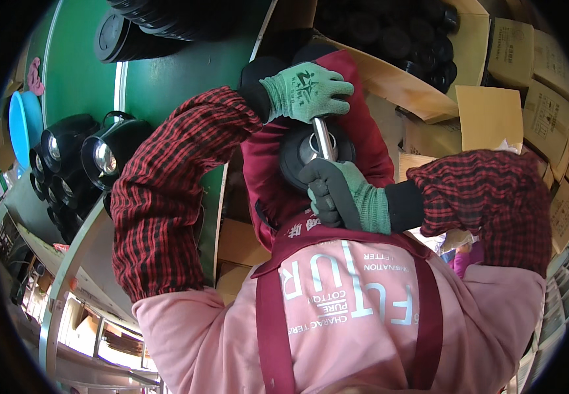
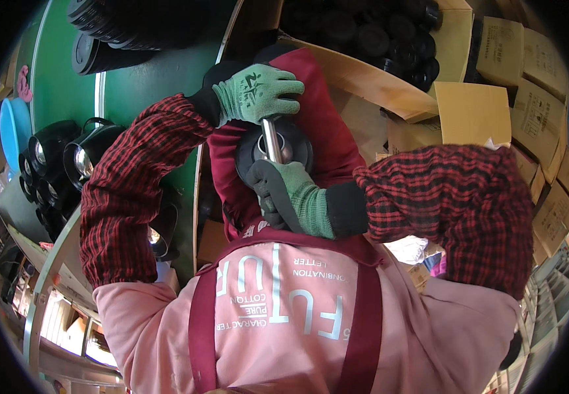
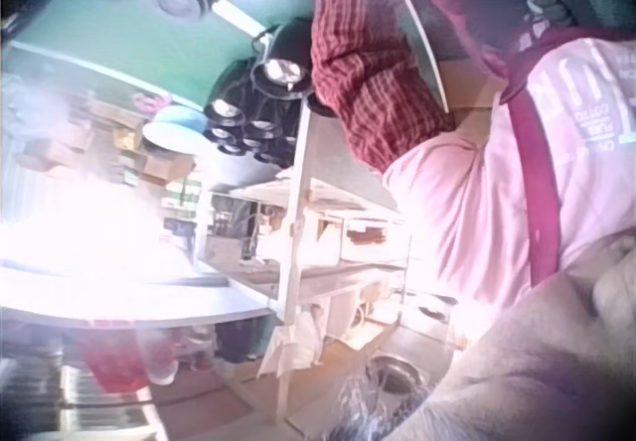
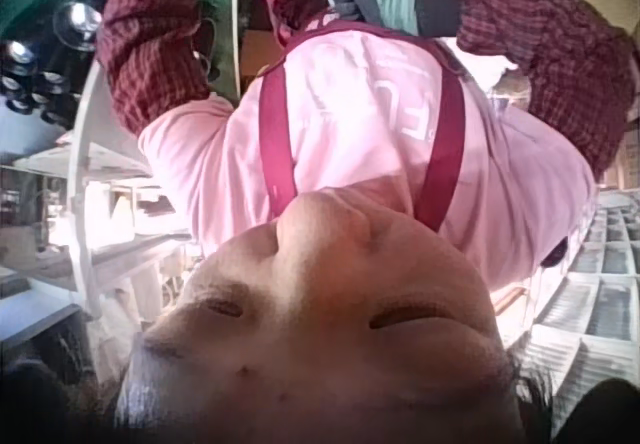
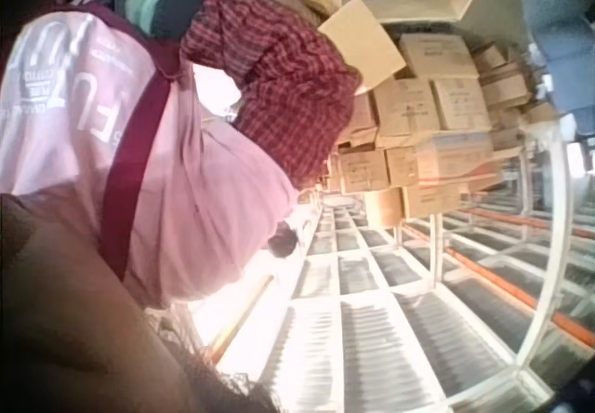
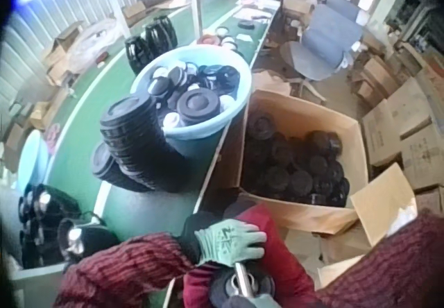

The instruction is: The person assembles black coffee makers by inserting a metal rod into the base and screwing on a lid. They handle the components one at a time, placing finished units on a green workbench.

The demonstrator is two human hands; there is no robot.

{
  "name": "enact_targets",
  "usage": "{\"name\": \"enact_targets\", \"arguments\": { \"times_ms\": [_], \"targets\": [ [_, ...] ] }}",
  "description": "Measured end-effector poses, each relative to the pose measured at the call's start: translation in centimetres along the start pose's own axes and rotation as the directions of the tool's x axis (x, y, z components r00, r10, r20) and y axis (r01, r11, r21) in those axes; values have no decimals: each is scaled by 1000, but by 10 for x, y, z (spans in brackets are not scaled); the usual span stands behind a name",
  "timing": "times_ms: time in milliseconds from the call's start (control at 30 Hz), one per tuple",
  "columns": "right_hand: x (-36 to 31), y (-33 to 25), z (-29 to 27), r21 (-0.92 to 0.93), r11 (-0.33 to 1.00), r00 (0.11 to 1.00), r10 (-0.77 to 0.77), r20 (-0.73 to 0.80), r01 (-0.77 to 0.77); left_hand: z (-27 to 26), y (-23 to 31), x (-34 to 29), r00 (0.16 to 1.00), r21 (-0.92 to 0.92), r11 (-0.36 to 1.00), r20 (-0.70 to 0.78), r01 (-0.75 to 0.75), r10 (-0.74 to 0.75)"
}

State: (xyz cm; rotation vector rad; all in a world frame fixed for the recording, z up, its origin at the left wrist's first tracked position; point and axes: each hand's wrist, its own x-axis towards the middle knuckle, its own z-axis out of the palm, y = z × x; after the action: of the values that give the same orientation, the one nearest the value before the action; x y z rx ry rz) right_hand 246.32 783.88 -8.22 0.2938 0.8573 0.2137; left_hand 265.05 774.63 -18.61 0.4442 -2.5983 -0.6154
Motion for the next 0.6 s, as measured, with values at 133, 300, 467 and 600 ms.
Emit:
{"name": "enact_targets", "arguments": {
  "times_ms": [133,300,467,600],
  "targets": [
    [-3,-13,14,-4,1000,998,-15,56,15,-13,0,-10,987,17,989,72,146,-147],
    [-51,-53,39,-471,881,953,-106,-283,-42,-38,41,-17,826,214,801,-224,560,-517],
    [-90,-70,1,-887,437,780,-603,-167,148,-35,128,-64,455,-625,569,-355,534,-817],
    [-95,-82,-23,-984,-10,530,-841,103,176,3,179,-34,604,-363,676,-303,642,-737]
  ]
}}
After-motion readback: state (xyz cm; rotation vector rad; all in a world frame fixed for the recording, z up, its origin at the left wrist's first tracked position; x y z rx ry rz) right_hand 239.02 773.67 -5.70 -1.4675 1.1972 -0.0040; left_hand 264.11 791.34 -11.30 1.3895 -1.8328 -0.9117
